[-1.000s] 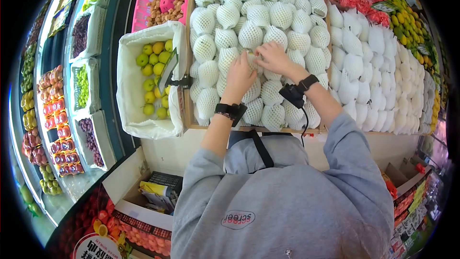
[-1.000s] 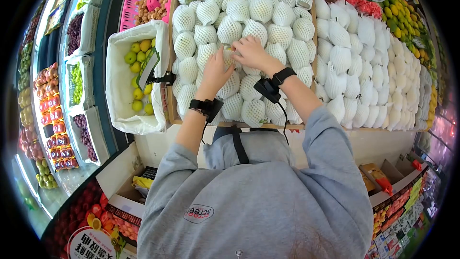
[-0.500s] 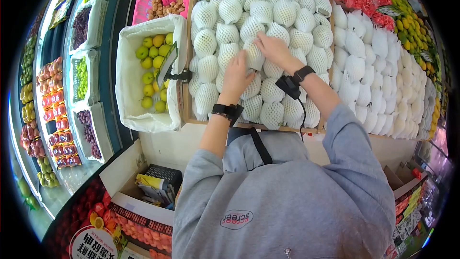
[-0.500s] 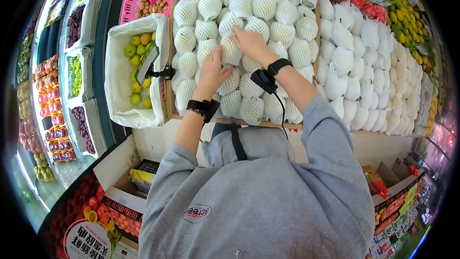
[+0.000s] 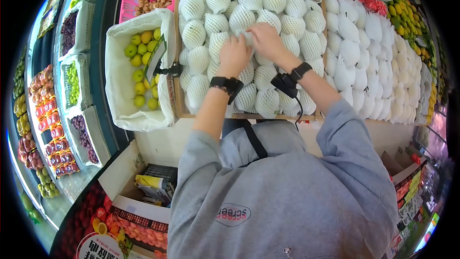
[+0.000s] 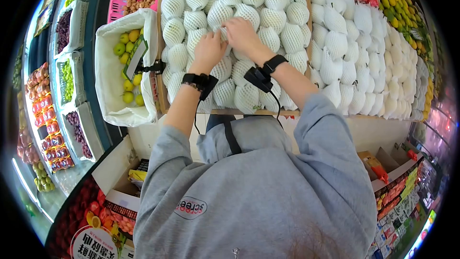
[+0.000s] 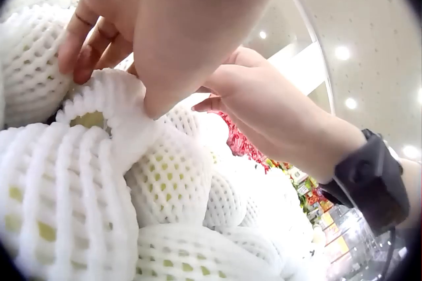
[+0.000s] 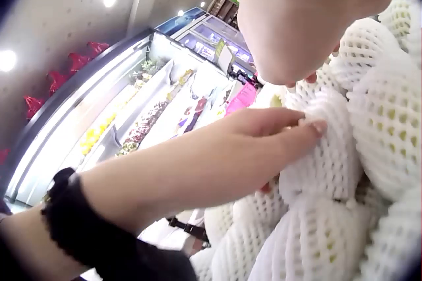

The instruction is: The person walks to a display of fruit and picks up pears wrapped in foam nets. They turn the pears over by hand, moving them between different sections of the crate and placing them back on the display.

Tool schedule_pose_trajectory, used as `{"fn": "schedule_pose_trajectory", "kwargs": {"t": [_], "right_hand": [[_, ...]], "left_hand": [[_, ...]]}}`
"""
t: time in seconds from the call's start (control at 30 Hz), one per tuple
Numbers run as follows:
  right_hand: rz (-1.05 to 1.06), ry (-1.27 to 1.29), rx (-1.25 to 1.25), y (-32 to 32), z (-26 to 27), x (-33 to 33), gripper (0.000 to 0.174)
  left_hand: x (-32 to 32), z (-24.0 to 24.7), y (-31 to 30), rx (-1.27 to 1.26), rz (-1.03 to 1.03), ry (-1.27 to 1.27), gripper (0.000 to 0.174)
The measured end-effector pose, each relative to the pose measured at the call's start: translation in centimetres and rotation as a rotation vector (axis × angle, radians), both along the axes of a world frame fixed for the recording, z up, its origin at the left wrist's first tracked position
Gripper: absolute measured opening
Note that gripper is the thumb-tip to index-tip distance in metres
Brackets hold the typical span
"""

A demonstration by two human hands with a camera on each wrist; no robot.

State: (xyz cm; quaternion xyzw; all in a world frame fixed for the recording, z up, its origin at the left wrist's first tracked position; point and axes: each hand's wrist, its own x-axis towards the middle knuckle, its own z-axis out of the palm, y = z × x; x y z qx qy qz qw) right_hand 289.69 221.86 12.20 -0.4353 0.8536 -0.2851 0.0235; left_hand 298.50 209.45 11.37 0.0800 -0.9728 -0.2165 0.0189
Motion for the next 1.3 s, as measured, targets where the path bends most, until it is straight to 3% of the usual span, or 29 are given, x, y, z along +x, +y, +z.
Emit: {"fn": "schedule_pose_trajectory", "kwargs": {"t": [0.13, 0.23, 0.3, 0.37, 0.4, 0.43, 0.5, 0.57, 0.67, 0.7, 0.8, 0.87, 0.9, 1.0, 1.2, 1.3], "right_hand": [[0.075, 0.054, 0.031, 1.7, -1.5, 1.8, 0.039], [0.111, -0.460, 0.017, 3.1, -0.5, 0.0, 0.040], [-0.072, -0.469, -0.089, 5.1, 2.0, 0.2, 0.036], [-0.240, -0.456, -0.108, 7.0, 5.5, 1.9, 0.031], [-0.322, -0.437, -0.074, 8.0, 7.5, 3.4, 0.030], [-0.403, -0.419, -0.038, 8.6, 8.9, 5.5, 0.028], [-0.397, -0.623, 0.102, 8.4, 9.7, 10.2, 0.027], [-0.212, -0.586, 0.162, 7.2, 9.2, 14.2, 0.032], [-0.171, -0.152, 0.297, 5.0, 4.8, 17.9, 0.041], [-0.201, -0.121, 0.430, 3.6, 4.8, 18.6, 0.048], [-0.271, 0.003, 0.423, 2.1, 4.1, 20.0, 0.050], [-0.323, 0.028, 0.430, 1.3, 3.9, 20.7, 0.050], [-0.351, 0.039, 0.436, 1.0, 3.9, 21.1, 0.050], [-0.412, 0.084, 0.468, 0.2, 1.6, 21.8, 0.060], [-0.563, 0.072, 0.304, -0.2, -0.1, 21.9, 0.076], [-0.524, -0.034, 0.306, 0.6, 0.5, 21.9, 0.076]], "left_hand": [[-1.3, 0.3, -0.2, -0.029, -0.031, -0.129, 0.038], [-2.5, 0.7, -1.3, 0.046, -0.051, -0.276, 0.049], [-2.9, 1.2, -3.3, 0.271, -0.164, -0.322, 0.057], [0.6, 3.9, -4.1, 0.565, -0.045, -0.103, 0.045], [3.0, 3.2, -4.8, 0.586, -0.083, 0.104, 0.044], [5.8, 5.3, -5.0, 0.572, -0.016, 0.064, 0.037], [10.8, 4.9, -6.0, 0.532, 0.037, 0.078, 0.024], [15.5, 5.5, -6.2, 0.402, 0.067, 0.052, 0.025], [19.4, 3.9, -6.6, 0.224, -0.082, 0.156, 0.029], [19.7, 4.0, -6.4, 0.228, -0.070, 0.143, 0.031], [20.2, 3.9, -5.4, 0.259, -0.044, 0.083, 0.035], [19.0, 3.7, -5.0, 0.304, -0.048, 0.017, 0.036], [18.4, 2.9, -4.8, 0.198, -0.112, 0.078, 0.042], [16.7, 2.5, -3.6, 0.155, -0.102, -0.189, 0.050], [15.4, 2.4, -3.3, 0.251, -0.074, -0.257, 0.060], [15.4, 1.6, -3.4, 0.287, -0.068, -0.213, 0.063]]}}
